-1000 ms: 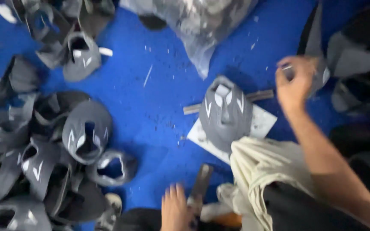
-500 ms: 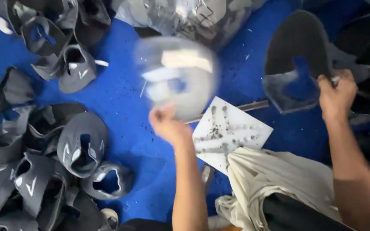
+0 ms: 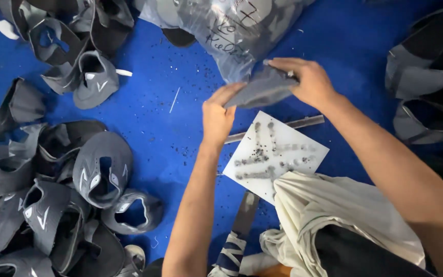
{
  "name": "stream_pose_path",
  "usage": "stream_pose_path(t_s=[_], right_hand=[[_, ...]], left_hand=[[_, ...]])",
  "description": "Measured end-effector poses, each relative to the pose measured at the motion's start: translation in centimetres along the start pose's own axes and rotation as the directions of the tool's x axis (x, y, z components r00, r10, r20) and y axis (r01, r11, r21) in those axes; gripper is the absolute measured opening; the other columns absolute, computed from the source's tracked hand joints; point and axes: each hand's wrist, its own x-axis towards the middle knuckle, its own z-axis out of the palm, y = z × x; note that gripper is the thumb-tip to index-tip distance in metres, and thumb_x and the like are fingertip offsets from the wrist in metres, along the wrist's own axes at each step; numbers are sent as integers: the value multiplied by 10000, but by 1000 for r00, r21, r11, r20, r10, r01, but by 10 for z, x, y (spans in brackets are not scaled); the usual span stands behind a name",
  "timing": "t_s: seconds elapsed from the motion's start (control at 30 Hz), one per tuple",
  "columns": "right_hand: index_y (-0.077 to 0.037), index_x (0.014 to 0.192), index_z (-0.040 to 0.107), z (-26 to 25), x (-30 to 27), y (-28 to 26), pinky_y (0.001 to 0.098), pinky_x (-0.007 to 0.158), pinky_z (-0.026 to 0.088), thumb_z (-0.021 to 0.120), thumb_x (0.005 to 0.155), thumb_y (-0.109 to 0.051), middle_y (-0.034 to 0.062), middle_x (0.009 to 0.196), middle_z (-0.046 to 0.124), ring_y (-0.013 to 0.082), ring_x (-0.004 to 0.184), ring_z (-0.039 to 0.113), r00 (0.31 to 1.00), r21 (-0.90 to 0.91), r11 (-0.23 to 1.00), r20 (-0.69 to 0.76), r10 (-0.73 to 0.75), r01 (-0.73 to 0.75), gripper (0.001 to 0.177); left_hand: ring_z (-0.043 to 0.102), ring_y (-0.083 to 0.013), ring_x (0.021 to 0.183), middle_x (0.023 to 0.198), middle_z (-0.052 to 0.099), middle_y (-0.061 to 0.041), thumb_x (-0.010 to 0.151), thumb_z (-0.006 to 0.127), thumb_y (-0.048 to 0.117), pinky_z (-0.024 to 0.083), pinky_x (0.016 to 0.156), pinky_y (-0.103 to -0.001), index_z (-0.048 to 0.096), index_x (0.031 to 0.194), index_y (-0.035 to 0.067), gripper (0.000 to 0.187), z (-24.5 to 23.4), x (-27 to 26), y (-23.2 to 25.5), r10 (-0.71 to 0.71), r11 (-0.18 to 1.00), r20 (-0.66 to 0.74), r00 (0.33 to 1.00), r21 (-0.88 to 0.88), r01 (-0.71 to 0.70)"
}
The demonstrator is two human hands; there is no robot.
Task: The person sits on the floor and trims excess material from gray shoe upper components using a wide cleaver-style blade, holding each upper against a metal bar. They reposition and turn the uppers between cuts and set finished uppers aside, working through a pile of components.
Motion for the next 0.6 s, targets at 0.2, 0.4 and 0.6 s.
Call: stream_pose_path(t_s=[0.2,0.4,0.6], right_hand=[[-386,1533,450,52,-123,18,352,673,613,645,819,-2,30,1606,412,245,846,746,883,-482,873,440,164,78,834],[-215,1503,468,54,-190,-45,358,481,561,677,683,-67,79,1637,335,228,648,718,936,-546,838,306,171,26,860],[-305,1497,525,50,-178,-32,377,583,593,680,737,-91,20,1641,355,238,675,737,831,-588,807,426,357,-45,804]], left_hand=[[688,-305,1176,1298,694,-158,806,552,-54,516,1039,-381,721,1267,118,521,65,-146,-136,-16,968,354,935,241,-74],[356,-444,1464,1553,432,-227,742,761,190,249,1215,-554,574,1435,165,718,50,-201,-34,53,845,422,905,464,-266],[163,-538,1491,1596,191,-331,772,781,401,106,1163,-690,434,1528,193,858,77,-248,-31,-154,787,498,853,584,-199]])
